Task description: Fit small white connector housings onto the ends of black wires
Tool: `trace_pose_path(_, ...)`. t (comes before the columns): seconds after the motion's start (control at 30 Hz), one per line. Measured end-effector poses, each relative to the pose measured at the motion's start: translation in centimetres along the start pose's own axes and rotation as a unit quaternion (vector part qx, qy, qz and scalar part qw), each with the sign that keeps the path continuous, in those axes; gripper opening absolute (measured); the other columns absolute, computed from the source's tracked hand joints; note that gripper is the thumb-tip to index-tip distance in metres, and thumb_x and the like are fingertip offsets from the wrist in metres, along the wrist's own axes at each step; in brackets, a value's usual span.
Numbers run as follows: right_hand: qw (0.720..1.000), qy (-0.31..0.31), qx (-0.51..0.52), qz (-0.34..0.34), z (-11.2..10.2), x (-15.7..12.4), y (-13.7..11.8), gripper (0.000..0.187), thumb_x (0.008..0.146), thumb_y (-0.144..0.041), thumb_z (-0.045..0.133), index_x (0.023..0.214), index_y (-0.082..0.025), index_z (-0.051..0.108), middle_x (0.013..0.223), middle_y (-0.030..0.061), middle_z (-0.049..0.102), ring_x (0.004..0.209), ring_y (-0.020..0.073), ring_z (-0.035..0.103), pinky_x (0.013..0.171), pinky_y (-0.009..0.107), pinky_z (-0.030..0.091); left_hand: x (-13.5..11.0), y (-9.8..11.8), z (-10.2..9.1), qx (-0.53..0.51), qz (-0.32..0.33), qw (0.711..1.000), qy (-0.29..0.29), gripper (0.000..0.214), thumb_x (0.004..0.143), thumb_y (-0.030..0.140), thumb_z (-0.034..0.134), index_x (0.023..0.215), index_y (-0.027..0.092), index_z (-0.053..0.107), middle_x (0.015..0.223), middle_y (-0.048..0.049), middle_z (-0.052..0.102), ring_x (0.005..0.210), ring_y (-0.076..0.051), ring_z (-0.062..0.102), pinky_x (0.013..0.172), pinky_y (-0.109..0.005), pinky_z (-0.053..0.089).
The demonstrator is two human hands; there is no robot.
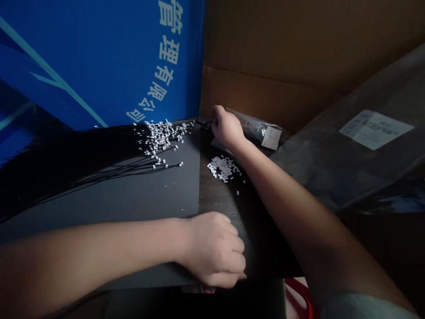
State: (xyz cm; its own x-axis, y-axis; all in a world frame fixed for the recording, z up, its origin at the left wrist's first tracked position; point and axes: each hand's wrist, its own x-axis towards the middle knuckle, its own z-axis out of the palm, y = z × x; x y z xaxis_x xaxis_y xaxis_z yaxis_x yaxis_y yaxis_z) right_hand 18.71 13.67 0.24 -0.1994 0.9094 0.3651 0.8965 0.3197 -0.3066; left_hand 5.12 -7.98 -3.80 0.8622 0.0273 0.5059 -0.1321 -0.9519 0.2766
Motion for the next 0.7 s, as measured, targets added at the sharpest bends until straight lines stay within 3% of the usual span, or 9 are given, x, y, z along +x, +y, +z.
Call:
trace_pose_path(0.27, 0.990, 0.072, 0.125, -0.004, -1.1, -0.5, 0.5, 0.048, 0.093, -0.016, 0.061, 0.141, -0.016, 0.062, 0.114, 0.0122, 0.082, 0.099, 0.0249, 0.074, 0.094, 0.038, 0.056, -0.3, -0.2, 0.2, 0.005, 0.002, 0.999, 0.038, 0.035, 0.094, 0.036, 0.072, 0.061, 0.025, 0.065, 0.065, 0.0030, 0.072, 0.054, -0.019, 0.058, 0.047, -0.039, 0.040)
trace_pose_path(0.4, 0.962, 0.149, 0.228, -0.015, -0.3, 0.5, 1.7, 0.040, 0.085, -0.011, 0.067, 0.124, -0.022, 0.064, 0.094, 0.0027, 0.077, 0.082, 0.0205, 0.068, 0.084, 0.038, 0.056, -0.4, -0.2, 0.2, 0.008, 0.005, 0.998, 0.060, 0.034, 0.092, 0.036, 0.076, 0.062, 0.025, 0.065, 0.065, 0.0031, 0.070, 0.053, -0.018, 0.055, 0.047, -0.040, 0.040)
trace_pose_path(0.5, 0.924, 0.221, 0.307, -0.049, -0.7, 1.9, 2.7, 0.037, 0.088, -0.009, 0.068, 0.121, -0.025, 0.061, 0.092, -0.0003, 0.072, 0.083, 0.0179, 0.067, 0.081, 0.035, 0.055, -0.4, -0.2, 0.2, 0.011, 0.006, 0.997, 0.072, 0.034, 0.093, 0.036, 0.076, 0.063, 0.024, 0.066, 0.064, 0.0034, 0.069, 0.054, -0.017, 0.055, 0.049, -0.040, 0.040)
trace_pose_path(0.6, 0.882, 0.297, 0.358, -0.082, -3.4, 3.2, 3.3, 0.040, 0.088, -0.005, 0.073, 0.119, -0.026, 0.057, 0.086, -0.0025, 0.069, 0.083, 0.0147, 0.064, 0.078, 0.030, 0.053, -0.5, -0.3, 0.1, 0.010, 0.004, 0.998, 0.064, 0.034, 0.094, 0.036, 0.075, 0.064, 0.025, 0.066, 0.065, 0.0033, 0.069, 0.055, -0.017, 0.055, 0.049, -0.040, 0.040)
trace_pose_path(0.63, 0.879, 0.296, 0.361, -0.095, -4.8, 3.4, 3.5, 0.040, 0.091, -0.008, 0.075, 0.121, -0.027, 0.056, 0.090, -0.0017, 0.070, 0.087, 0.0145, 0.065, 0.080, 0.030, 0.053, -0.5, -0.3, 0.1, 0.010, 0.002, 0.998, 0.061, 0.035, 0.094, 0.037, 0.075, 0.063, 0.024, 0.066, 0.066, 0.0032, 0.070, 0.055, -0.017, 0.055, 0.049, -0.040, 0.040)
trace_pose_path(0.7, 0.900, 0.230, 0.351, -0.117, -7.9, 3.6, 3.6, 0.041, 0.097, -0.020, 0.079, 0.129, -0.029, 0.055, 0.111, 0.0031, 0.075, 0.105, 0.0158, 0.068, 0.086, 0.030, 0.054, -0.6, -0.3, 0.0, 0.009, -0.001, 0.998, 0.058, 0.036, 0.095, 0.037, 0.075, 0.063, 0.024, 0.065, 0.068, 0.0028, 0.071, 0.056, -0.017, 0.056, 0.050, -0.039, 0.041)
